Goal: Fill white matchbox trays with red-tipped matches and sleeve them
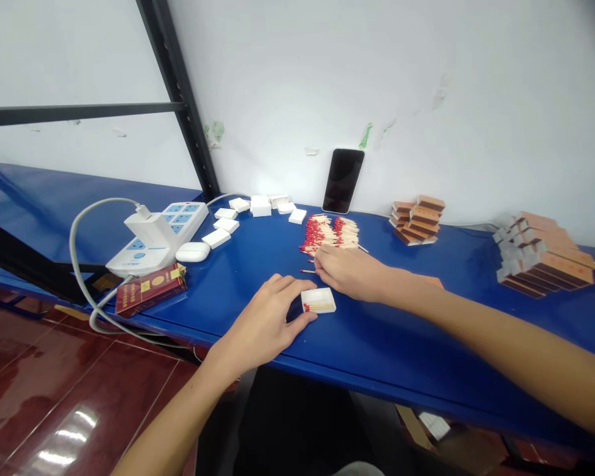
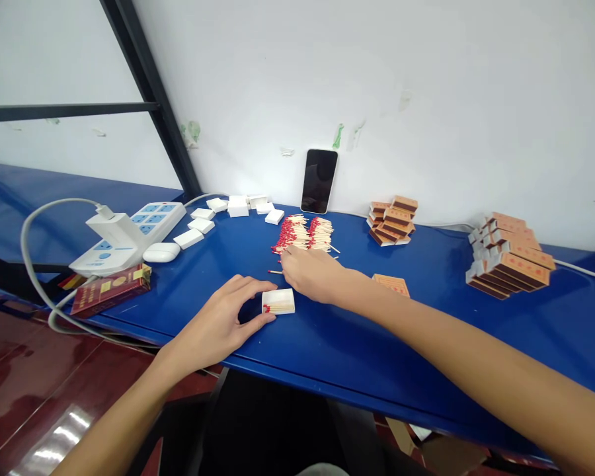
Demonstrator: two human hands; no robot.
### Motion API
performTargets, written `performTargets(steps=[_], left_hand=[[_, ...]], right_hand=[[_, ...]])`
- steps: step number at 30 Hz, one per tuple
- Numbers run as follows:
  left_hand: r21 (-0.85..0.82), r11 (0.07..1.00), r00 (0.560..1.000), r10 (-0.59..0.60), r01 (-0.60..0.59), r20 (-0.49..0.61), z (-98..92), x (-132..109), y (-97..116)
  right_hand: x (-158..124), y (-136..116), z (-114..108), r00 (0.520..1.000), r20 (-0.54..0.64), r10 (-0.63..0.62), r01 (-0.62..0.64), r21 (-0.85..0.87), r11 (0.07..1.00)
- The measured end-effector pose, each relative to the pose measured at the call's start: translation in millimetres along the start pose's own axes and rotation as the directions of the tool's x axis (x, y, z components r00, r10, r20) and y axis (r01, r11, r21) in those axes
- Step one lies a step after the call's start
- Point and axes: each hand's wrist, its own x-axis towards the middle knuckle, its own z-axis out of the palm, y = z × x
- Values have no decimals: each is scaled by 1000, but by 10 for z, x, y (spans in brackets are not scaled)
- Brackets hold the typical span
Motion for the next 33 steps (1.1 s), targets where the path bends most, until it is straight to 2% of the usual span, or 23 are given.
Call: performTargets(steps=[5, 8, 11, 16, 22, 27, 30, 33], left_hand=[[-29, 999, 1000, -28, 27, -15, 10, -11, -2], [-85, 993, 996, -81, 79, -24, 18, -22, 0], [-94, 992, 996, -87, 85, -23, 13, -25, 2], [-33, 999, 1000, 23, -23, 3, -14, -10, 6], [-45, 999, 1000, 29, -29, -6, -9, -12, 2], [-19, 999, 999, 41, -41, 20, -6, -23, -10], [5, 999, 998, 48, -48, 40, -8, -32, -14], [15, 999, 998, 48, -49, 41, -7, -30, -17]], right_hand=[[-217, 17, -105, 998, 5, 57, -57, 37, 998], [-357, 31, -173, 999, -4, -34, 34, 62, 998], [-466, -47, -210, 990, 15, -138, 138, 5, 990], [-493, -242, -135, 985, 3, -171, 170, -168, 971], [-450, -281, -5, 983, -65, -170, 153, -202, 967], [-454, -244, -12, 989, -29, -148, 145, -88, 985], [-473, -180, -16, 991, -11, -132, 132, 115, 985], [-499, -86, -16, 989, -27, -145, 145, 358, 922]])
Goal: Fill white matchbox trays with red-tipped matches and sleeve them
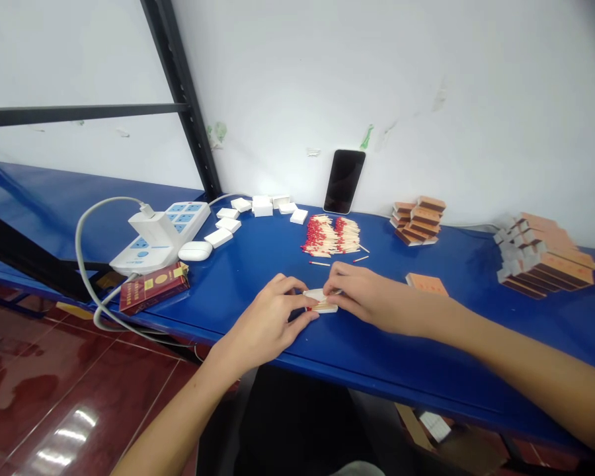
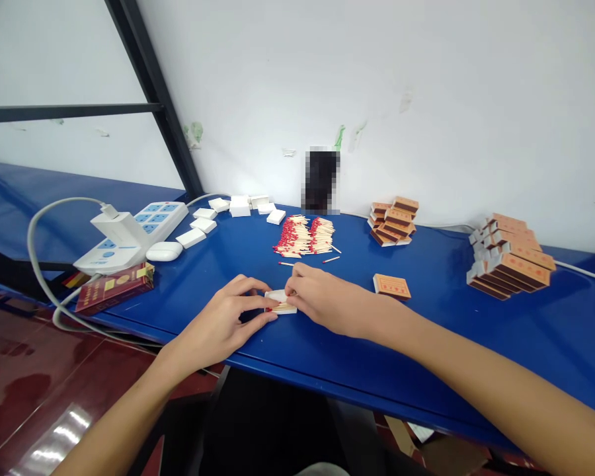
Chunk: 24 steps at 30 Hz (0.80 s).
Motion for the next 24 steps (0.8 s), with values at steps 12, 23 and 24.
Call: performTargets(steps=[12, 23, 24], left_hand=[[-142, 984, 991, -120, 111, -55, 10, -1, 31], [-58, 994, 995, -91, 88, -40, 4, -3, 31], [-61, 994, 995, -88, 86, -37, 2, -1, 33]], right_hand=[[162, -120, -100, 999, -20, -31, 31, -1, 1000], [450, 281, -123, 977, -193, 91, -124, -164, 979], [508, 326, -86, 981, -171, 89, -122, -192, 974]])
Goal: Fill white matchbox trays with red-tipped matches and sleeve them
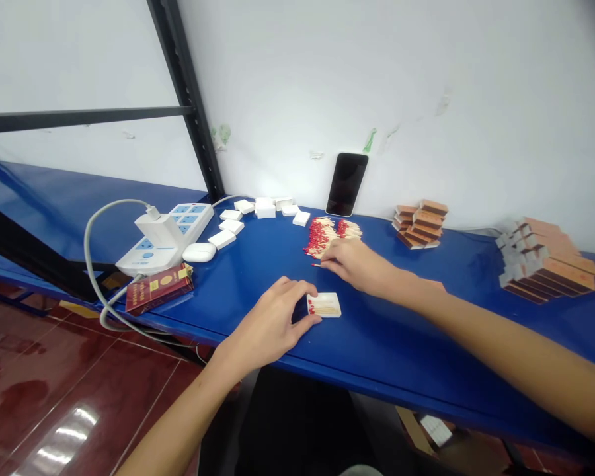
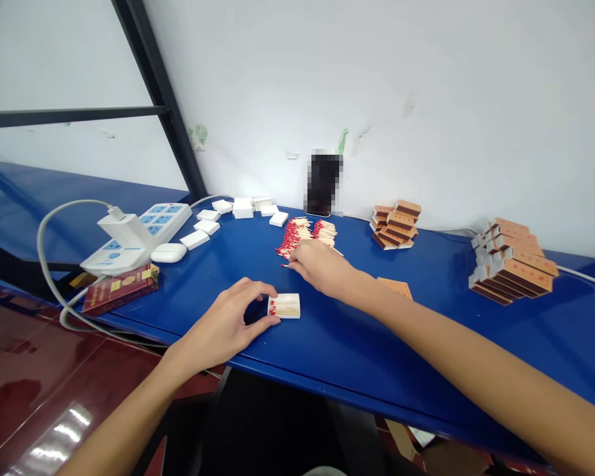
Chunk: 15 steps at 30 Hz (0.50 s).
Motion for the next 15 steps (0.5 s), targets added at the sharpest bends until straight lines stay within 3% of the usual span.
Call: performTargets(steps=[5, 9, 12, 15], left_hand=[[-54, 998, 1000, -23, 23, -12, 4, 10, 1], [-118, 992, 997, -59, 53, -51, 13, 11, -12], [-129, 990, 997, -55, 48, -46, 15, 9, -21], [-125, 991, 998, -48, 43, -34, 15, 8, -26]], right_hand=[[-36, -47, 36, 997, 76, -28, 29, -12, 1000], [-295, -284, -96, 989, 106, -103, 94, 86, 992], [-382, -496, -56, 971, 152, -182, 176, 49, 983], [-389, -596, 16, 980, 98, -174, 164, 106, 981]])
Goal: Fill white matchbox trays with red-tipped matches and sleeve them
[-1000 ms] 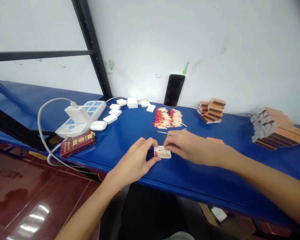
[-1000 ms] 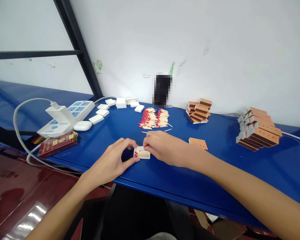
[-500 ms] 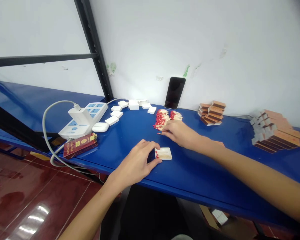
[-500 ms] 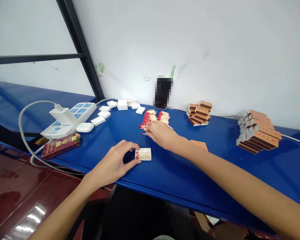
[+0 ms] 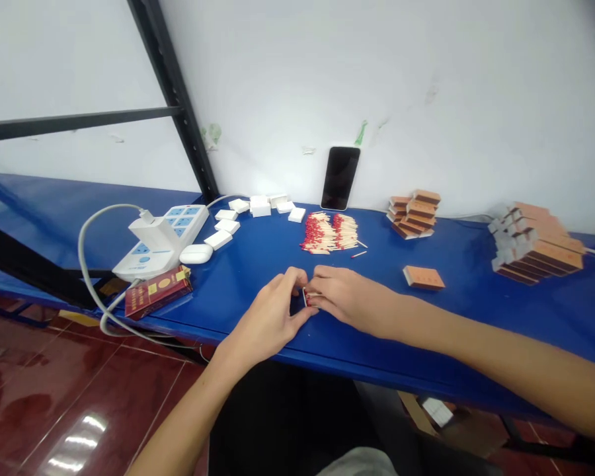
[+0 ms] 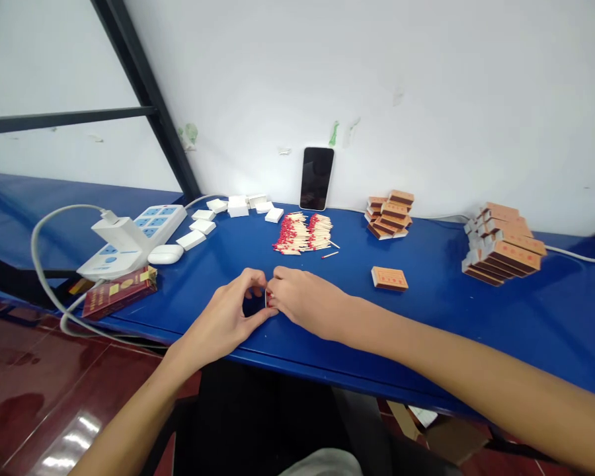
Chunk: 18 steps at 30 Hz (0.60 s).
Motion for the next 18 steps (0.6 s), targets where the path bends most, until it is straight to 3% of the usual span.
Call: performTargets(steps=[3, 5, 8, 11, 18], left_hand=[[19, 1000, 1000, -3, 3, 9, -2, 4, -3], [47, 999, 1000, -3, 2, 17, -5, 10, -1], [76, 997, 999, 2, -5, 40, -13, 15, 2], [69, 998, 999, -6, 3, 34, -10, 13, -7], [65, 998, 1000, -23, 22, 8, 15, 6, -27]], right_hand=[[-69, 148, -24, 979, -182, 91, -76, 89, 993], [-172, 386, -79, 956, -244, 164, -166, 14, 986], [-317, 812, -145, 949, -158, 273, -298, -165, 940], [-354, 1101, -158, 963, -73, 258, -267, -166, 949], [-187, 1255, -113, 968, -114, 224, -239, -147, 960]])
